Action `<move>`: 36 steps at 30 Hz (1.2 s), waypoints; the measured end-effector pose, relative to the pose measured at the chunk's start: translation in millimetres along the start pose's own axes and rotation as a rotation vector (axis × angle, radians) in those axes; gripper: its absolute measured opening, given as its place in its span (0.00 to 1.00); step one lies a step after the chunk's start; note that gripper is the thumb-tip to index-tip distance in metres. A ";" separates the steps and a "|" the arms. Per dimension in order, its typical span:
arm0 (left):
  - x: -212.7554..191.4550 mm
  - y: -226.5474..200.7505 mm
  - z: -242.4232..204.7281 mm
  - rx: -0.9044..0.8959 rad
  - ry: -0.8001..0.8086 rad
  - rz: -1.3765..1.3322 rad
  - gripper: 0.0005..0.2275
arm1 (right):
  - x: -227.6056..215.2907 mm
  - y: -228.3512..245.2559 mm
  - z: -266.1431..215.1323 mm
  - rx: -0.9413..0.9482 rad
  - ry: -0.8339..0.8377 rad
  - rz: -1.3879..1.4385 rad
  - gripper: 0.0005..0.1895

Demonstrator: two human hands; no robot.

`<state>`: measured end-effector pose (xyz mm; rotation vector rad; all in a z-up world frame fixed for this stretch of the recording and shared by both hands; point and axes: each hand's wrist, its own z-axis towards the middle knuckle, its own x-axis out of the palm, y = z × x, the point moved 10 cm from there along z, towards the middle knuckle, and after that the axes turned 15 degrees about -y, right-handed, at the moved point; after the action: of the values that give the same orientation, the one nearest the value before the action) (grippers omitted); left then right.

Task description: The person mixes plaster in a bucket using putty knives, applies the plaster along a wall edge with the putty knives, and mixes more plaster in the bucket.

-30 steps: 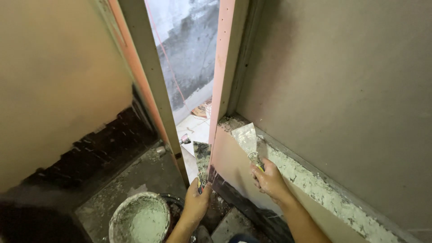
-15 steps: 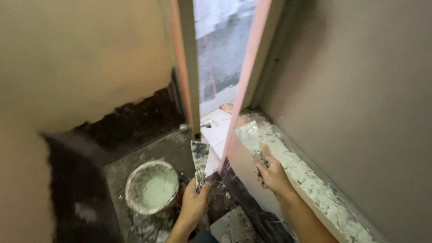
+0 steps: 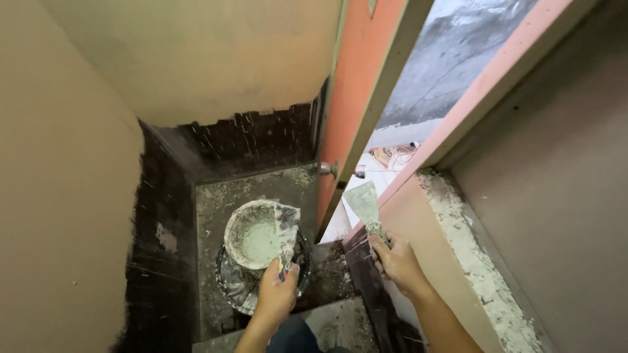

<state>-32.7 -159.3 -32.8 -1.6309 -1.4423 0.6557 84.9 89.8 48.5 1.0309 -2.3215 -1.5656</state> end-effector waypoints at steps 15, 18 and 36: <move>-128.2 27.4 82.4 0.374 -0.247 0.407 0.09 | 102.1 -68.5 34.6 0.014 0.067 -0.328 0.14; -151.0 70.1 114.9 0.117 -0.260 0.682 0.10 | 121.6 -86.2 57.0 -0.292 0.025 -0.558 0.16; -147.9 82.9 232.6 0.316 -0.241 1.251 0.07 | 309.4 -166.8 135.9 -0.508 0.389 -1.262 0.13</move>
<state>-210.3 -244.1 -242.9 -2.1082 -0.2390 1.6919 -137.4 -34.1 -229.4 2.5095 -0.8094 -1.7959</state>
